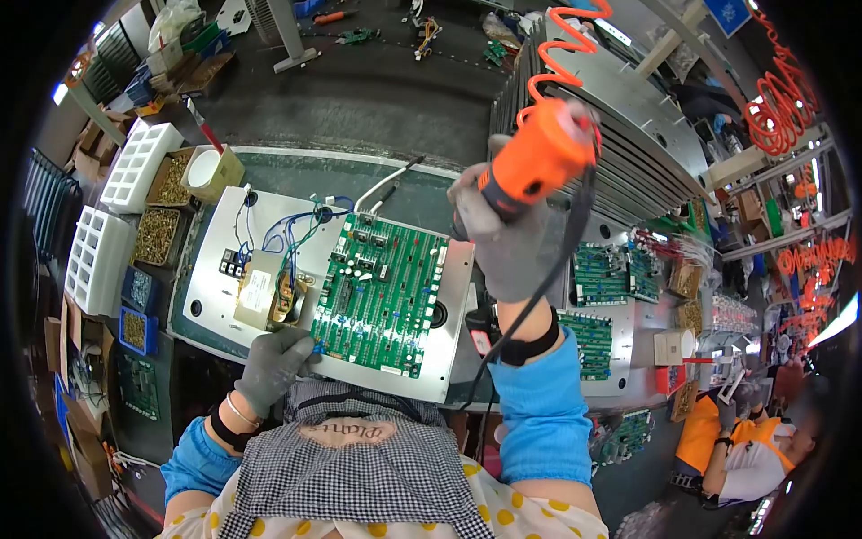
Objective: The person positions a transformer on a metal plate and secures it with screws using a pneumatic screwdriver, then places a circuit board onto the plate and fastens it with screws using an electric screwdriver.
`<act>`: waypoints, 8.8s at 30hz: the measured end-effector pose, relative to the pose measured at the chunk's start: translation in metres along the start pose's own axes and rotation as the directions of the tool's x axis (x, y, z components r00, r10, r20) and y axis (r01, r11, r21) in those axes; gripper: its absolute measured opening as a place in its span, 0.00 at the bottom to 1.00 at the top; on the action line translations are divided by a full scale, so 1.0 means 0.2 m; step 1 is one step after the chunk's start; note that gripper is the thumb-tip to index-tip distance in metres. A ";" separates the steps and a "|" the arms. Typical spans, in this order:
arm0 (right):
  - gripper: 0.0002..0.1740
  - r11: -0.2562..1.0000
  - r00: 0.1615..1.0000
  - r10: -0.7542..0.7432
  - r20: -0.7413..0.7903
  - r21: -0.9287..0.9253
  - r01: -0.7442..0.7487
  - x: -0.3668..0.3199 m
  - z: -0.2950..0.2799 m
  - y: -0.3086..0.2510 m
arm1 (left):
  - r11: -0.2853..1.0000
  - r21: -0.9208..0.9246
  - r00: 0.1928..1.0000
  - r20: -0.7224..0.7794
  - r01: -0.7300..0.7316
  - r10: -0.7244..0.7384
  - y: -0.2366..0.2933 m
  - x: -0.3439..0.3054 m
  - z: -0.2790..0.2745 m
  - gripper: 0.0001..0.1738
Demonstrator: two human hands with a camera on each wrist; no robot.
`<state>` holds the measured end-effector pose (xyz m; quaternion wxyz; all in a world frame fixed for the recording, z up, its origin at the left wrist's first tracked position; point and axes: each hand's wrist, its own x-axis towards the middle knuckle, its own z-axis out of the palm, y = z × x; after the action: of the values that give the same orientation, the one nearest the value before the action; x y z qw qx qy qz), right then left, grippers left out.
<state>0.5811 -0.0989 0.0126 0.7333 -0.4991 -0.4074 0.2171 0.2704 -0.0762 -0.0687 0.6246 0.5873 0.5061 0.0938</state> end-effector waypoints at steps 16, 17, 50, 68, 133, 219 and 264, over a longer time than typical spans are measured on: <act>0.27 0.997 0.994 -0.063 0.093 0.048 0.059 0.01 -0.11 -0.12 | 0.994 -0.105 1.000 0.014 0.016 -0.014 -0.02 -0.02 -0.01 0.16; 0.24 0.997 0.995 -0.074 0.074 0.035 0.072 -0.03 -0.10 -0.16 | 0.993 -0.121 1.000 0.027 0.005 -0.001 -0.06 -0.01 -0.01 0.17; 0.27 0.029 -0.166 -0.986 0.015 -0.966 -0.255 -3.00 1.11 -2.20 | 0.968 -0.040 0.827 0.511 -0.248 0.233 -0.15 0.11 -0.20 0.20; 0.23 0.006 -0.163 -0.985 0.050 -0.947 -0.322 -3.50 1.00 -2.28 | 0.914 0.043 0.639 0.729 -0.403 0.247 -0.25 -0.48 -0.04 0.16; 0.41 0.864 0.821 -0.478 -0.312 0.003 0.504 -1.51 0.81 -0.95 | 0.919 -0.383 0.420 0.851 0.089 0.314 -0.04 -0.40 -0.24 0.28; 0.26 0.987 0.900 -0.102 -0.424 0.074 0.146 -0.92 0.60 -0.35 | 0.988 0.004 0.858 0.495 -0.155 0.133 0.03 -0.04 -0.27 0.15; 0.32 0.995 0.993 0.047 -0.112 -0.079 -0.056 -0.80 0.13 -0.30 | 0.880 -0.431 0.747 0.648 0.200 0.147 0.04 0.01 -0.26 0.20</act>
<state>0.4625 -0.2247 0.0116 0.7276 -0.5504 -0.3620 0.1912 0.2368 -0.0388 -0.0525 0.8883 0.4029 0.2203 -0.0093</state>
